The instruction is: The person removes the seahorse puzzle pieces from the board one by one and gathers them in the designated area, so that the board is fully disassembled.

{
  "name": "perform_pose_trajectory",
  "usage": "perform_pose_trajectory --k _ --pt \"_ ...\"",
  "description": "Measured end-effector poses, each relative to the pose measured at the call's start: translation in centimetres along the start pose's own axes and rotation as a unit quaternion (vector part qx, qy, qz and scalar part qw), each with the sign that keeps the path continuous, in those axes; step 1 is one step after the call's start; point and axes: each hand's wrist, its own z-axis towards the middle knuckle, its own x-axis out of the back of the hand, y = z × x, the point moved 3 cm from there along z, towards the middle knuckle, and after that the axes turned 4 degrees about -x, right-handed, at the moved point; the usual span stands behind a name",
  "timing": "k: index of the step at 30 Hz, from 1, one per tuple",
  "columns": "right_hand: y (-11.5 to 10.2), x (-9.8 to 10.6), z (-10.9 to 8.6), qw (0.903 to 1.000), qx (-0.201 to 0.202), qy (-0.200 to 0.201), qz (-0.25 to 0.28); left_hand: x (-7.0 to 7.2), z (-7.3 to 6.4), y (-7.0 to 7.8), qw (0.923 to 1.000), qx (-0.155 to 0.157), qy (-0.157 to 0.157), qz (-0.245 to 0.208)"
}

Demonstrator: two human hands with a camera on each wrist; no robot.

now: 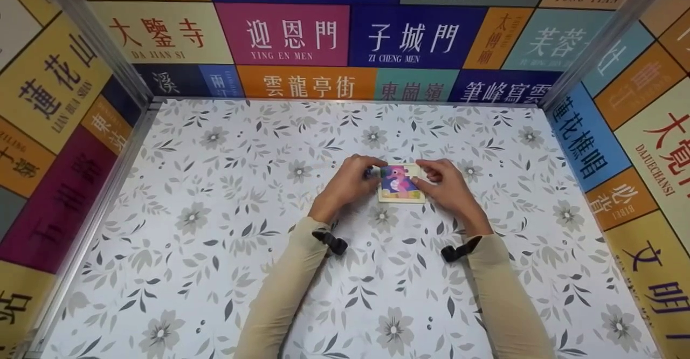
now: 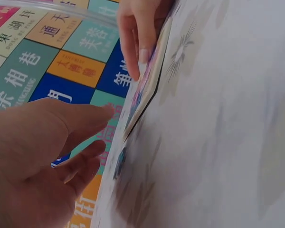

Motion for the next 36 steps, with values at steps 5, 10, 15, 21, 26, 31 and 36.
perform_pose_trajectory --k 5,10,15,21,26,31,36 --pt "0.0 0.1 0.0 1.0 -0.006 -0.001 0.002 -1.4 0.7 0.3 0.9998 -0.013 -0.013 -0.001" --pt "0.0 0.0 0.0 1.0 0.003 0.005 0.005 -2.5 1.4 0.3 0.9998 -0.011 -0.003 0.014" --pt "0.0 -0.1 0.0 0.9998 0.011 0.009 0.015 -3.0 2.0 0.5 0.9993 0.002 0.015 0.035" --pt "0.1 -0.2 0.0 0.9997 0.018 0.009 0.014 -3.3 2.4 0.5 0.9975 0.018 0.028 0.063" --pt "0.0 -0.1 0.0 0.9998 0.014 0.008 0.015 -3.4 2.9 0.5 0.9957 0.011 0.038 0.084" --pt "-0.1 -0.1 0.0 0.9997 0.016 0.011 0.014 -3.4 3.2 0.6 0.9927 0.001 0.037 0.115" --pt "0.0 -0.1 0.1 0.9997 0.012 0.012 0.014 -3.4 3.3 0.7 0.9912 0.003 0.017 0.131"
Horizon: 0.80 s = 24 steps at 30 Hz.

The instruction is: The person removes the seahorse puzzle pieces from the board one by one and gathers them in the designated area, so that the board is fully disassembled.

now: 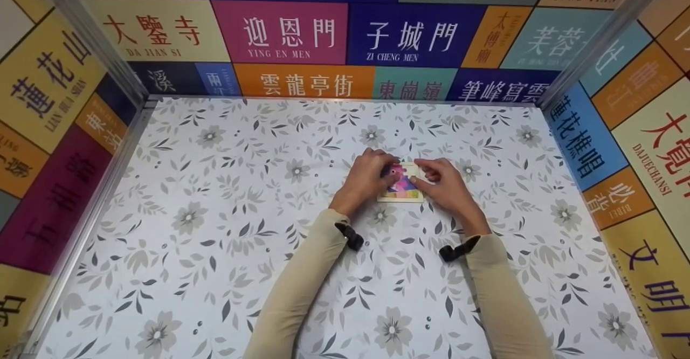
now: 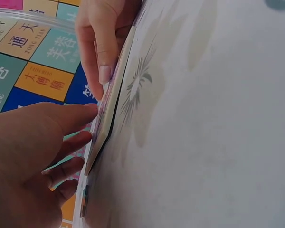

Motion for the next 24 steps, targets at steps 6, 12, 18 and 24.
perform_pose_trajectory --k 6,12,18,24 --pt "-0.04 0.02 -0.06 1.0 -0.002 -0.001 -0.002 0.04 0.22 0.07 0.9998 -0.004 -0.015 0.009" --pt "0.14 -0.05 0.0 1.0 -0.001 -0.002 0.002 0.02 0.47 0.26 0.9995 -0.005 -0.025 0.018" --pt "0.14 -0.02 -0.03 1.0 -0.007 -0.001 -0.001 0.06 0.65 0.42 0.9981 0.006 -0.05 0.036" --pt "0.06 -0.07 -0.1 0.9998 -0.017 -0.006 -0.002 0.09 0.85 0.49 0.9969 0.009 -0.071 0.034"
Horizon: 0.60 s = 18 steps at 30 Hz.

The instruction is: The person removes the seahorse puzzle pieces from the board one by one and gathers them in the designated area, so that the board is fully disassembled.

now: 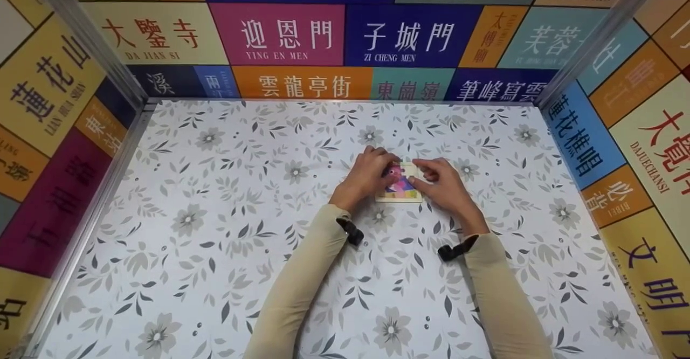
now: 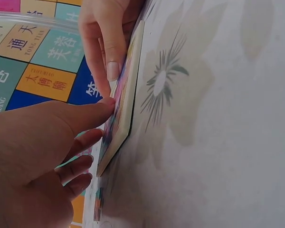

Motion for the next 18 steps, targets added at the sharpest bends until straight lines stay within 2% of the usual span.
perform_pose_trajectory --k 5,10,14,18 --pt "-0.13 -0.01 -0.03 1.0 -0.001 -0.001 0.002 0.16 0.07 0.1 0.9998 0.008 -0.009 -0.014" --pt "-0.08 -0.05 0.0 1.0 0.0 -0.001 0.007 0.28 0.15 0.12 0.9997 0.009 -0.005 -0.024" --pt "-0.07 0.0 0.03 0.9999 0.016 0.004 -0.002 0.11 0.1 0.14 0.9996 -0.002 0.012 -0.025" --pt "-0.07 0.02 -0.05 0.9997 0.021 0.007 -0.007 -0.21 -0.29 0.32 0.9986 -0.015 0.045 -0.024"
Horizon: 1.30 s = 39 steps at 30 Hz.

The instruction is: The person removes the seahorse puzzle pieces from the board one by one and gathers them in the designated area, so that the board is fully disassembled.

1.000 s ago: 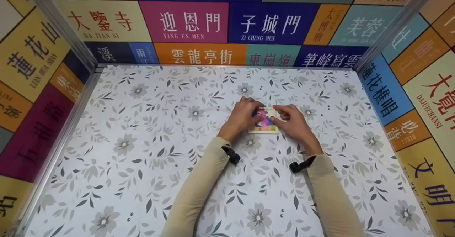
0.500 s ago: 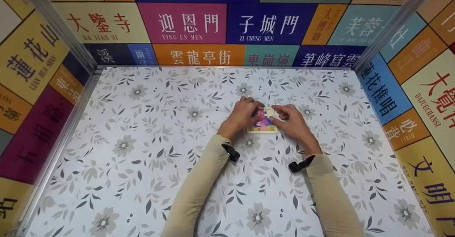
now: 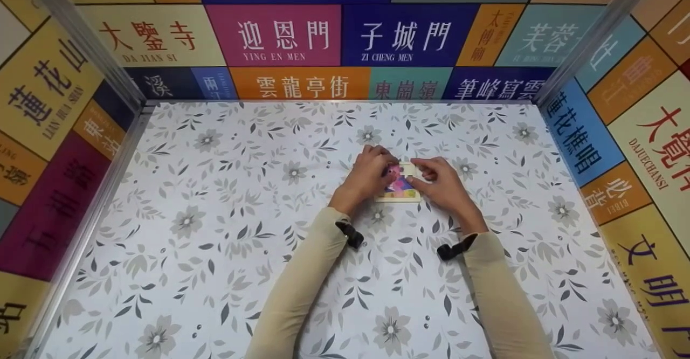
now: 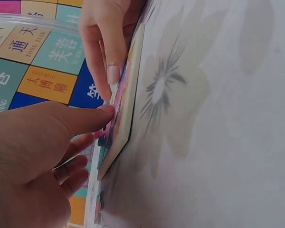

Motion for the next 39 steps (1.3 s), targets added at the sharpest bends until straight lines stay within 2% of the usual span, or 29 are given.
perform_pose_trajectory --k 6,9,20,39 --pt "-0.1 0.1 0.0 0.9999 -0.009 -0.002 0.005 -1.1 -0.7 -0.5 0.9974 -0.004 0.069 -0.022" --pt "-0.1 0.1 0.0 0.9999 -0.01 -0.003 0.007 -1.4 -0.8 -0.9 0.996 -0.005 0.083 -0.031" --pt "-0.1 0.1 -0.2 0.9998 -0.013 -0.003 0.017 -0.4 -0.9 -0.5 0.9975 0.021 0.055 -0.039" --pt "0.0 0.1 -0.1 0.9998 -0.017 -0.007 -0.003 -0.1 -0.6 -1.7 0.997 0.025 0.028 -0.068"
